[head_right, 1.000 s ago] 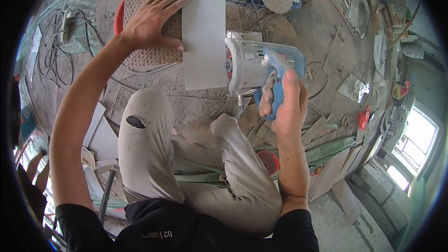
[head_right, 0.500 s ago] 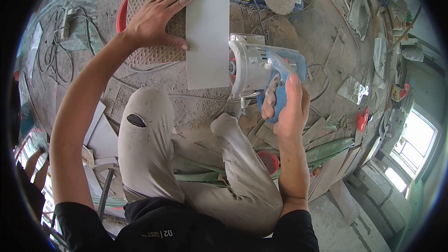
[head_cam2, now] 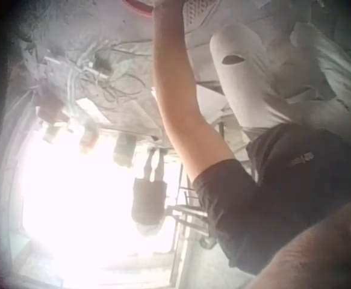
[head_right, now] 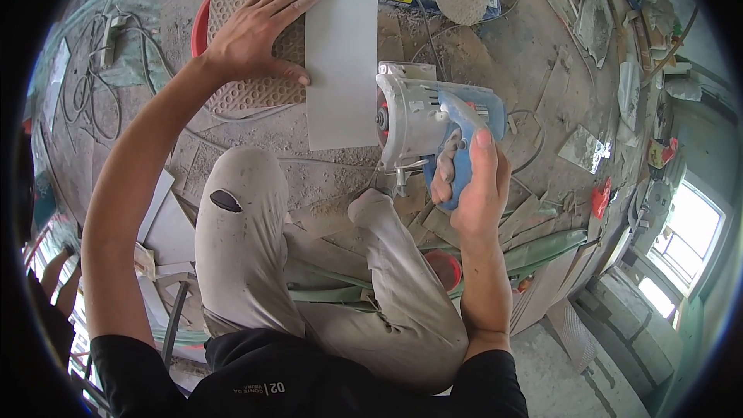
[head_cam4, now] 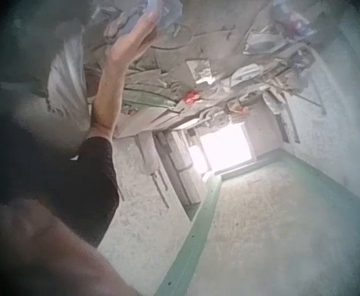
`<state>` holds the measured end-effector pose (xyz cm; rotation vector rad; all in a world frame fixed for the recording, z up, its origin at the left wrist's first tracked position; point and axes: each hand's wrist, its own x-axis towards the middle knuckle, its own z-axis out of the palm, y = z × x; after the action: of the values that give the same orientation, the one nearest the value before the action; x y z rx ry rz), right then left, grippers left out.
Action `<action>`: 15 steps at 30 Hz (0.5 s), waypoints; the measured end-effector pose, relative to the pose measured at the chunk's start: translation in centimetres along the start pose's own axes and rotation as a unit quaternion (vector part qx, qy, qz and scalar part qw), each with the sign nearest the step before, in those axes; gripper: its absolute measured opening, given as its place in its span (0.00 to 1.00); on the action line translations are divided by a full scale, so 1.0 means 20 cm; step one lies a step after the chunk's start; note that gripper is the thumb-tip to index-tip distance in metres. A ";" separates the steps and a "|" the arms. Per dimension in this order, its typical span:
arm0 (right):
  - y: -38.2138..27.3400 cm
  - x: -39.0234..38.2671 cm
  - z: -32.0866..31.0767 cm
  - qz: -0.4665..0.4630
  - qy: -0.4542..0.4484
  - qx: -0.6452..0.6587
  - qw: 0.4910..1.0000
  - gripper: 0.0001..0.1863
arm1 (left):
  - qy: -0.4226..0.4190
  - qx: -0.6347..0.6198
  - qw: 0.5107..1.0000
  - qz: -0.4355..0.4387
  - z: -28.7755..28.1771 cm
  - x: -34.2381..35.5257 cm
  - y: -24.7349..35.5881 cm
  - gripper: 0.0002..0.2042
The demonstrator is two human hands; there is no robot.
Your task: Applying mortar to ceramic tiles and cutting tiles for a wall installation during a renovation.
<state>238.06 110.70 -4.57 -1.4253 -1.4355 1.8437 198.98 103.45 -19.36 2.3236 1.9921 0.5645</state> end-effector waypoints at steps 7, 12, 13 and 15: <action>0.02 -0.01 -0.01 0.004 0.013 0.001 1.000 0.32 | -0.009 0.004 1.000 -0.009 0.00 0.00 0.00 0.71; 0.03 -0.02 -0.01 0.004 0.004 -0.006 1.000 0.34 | -0.005 0.001 1.000 -0.005 0.00 -0.01 0.00 0.71; 0.03 -0.02 -0.02 -0.001 -0.009 -0.009 1.000 0.35 | -0.005 0.004 1.000 -0.006 0.01 -0.01 0.00 0.71; 0.03 -0.02 -0.02 0.001 -0.006 -0.007 1.000 0.35 | -0.004 0.004 1.000 -0.005 0.00 -0.01 0.01 0.71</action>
<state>238.75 110.24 -4.90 -1.4257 -1.4563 1.8504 199.07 103.30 -19.38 2.3152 2.0053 0.5459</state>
